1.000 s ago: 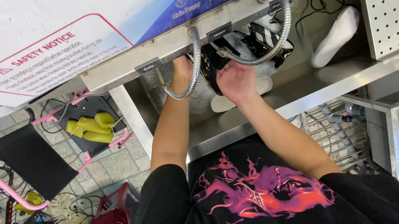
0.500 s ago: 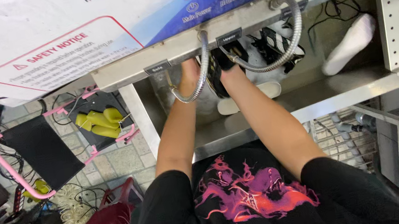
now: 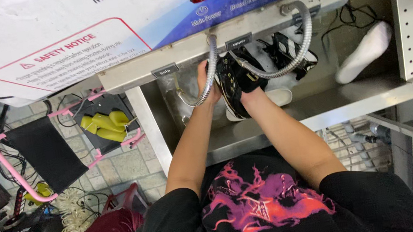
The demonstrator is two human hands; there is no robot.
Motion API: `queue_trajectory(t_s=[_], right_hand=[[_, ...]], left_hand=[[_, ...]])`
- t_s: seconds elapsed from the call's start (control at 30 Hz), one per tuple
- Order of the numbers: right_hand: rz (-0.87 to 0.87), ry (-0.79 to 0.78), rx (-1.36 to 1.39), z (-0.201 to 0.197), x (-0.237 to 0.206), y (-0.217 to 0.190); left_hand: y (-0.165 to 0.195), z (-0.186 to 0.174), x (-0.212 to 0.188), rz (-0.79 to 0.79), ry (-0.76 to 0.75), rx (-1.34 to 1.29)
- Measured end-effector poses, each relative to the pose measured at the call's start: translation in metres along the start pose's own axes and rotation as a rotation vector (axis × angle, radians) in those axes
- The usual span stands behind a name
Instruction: The person uses a multifunctional shoe washing machine to clean a pair of black and white sneakers. They scrub the shoes with rotating brushes, rinse them with water, and then manually scrub the soles with a brush in a sink.
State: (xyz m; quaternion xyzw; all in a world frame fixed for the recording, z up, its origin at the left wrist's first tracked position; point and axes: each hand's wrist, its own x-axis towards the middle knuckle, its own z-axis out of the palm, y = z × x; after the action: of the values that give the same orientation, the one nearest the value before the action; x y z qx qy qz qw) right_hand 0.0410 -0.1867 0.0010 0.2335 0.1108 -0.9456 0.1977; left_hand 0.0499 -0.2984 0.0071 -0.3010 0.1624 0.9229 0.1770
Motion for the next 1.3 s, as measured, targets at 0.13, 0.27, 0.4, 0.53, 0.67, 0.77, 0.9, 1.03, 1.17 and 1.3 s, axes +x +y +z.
queue_trajectory(t_s=[0.13,0.27,0.4,0.53,0.67,0.77,0.9,1.03,1.17,1.3], right_hand=[[-0.036,-0.013,0.003,-0.017,-0.030,0.001],[-0.055,-0.036,-0.014,-0.016,-0.042,-0.005],[-0.041,-0.028,-0.027,-0.002,-0.033,-0.010],[-0.006,-0.020,-0.023,0.017,-0.013,-0.011],[0.020,-0.017,-0.026,0.035,0.007,-0.010],[0.030,-0.018,-0.029,0.038,0.013,-0.008],[0.045,-0.005,-0.027,0.040,0.011,-0.003],[0.053,-0.008,-0.036,0.045,0.013,0.000],[0.079,-0.002,-0.043,0.049,0.016,-0.003],[0.072,-0.002,-0.051,0.049,0.019,-0.012]], left_hand=[[0.000,-0.010,0.004,0.056,-0.007,0.049],[0.011,-0.016,0.036,0.173,-0.061,0.259],[0.016,-0.005,0.043,0.303,0.015,0.419],[0.022,0.008,0.042,0.421,0.079,0.429],[0.025,0.016,0.046,0.480,0.086,0.401],[0.024,0.016,0.041,0.531,0.024,0.408],[0.023,0.016,0.010,0.180,0.003,0.115],[0.018,0.018,-0.003,0.084,0.039,0.212],[0.007,0.009,0.005,-0.010,0.031,0.305],[-0.012,-0.004,0.009,0.143,0.074,0.341]])
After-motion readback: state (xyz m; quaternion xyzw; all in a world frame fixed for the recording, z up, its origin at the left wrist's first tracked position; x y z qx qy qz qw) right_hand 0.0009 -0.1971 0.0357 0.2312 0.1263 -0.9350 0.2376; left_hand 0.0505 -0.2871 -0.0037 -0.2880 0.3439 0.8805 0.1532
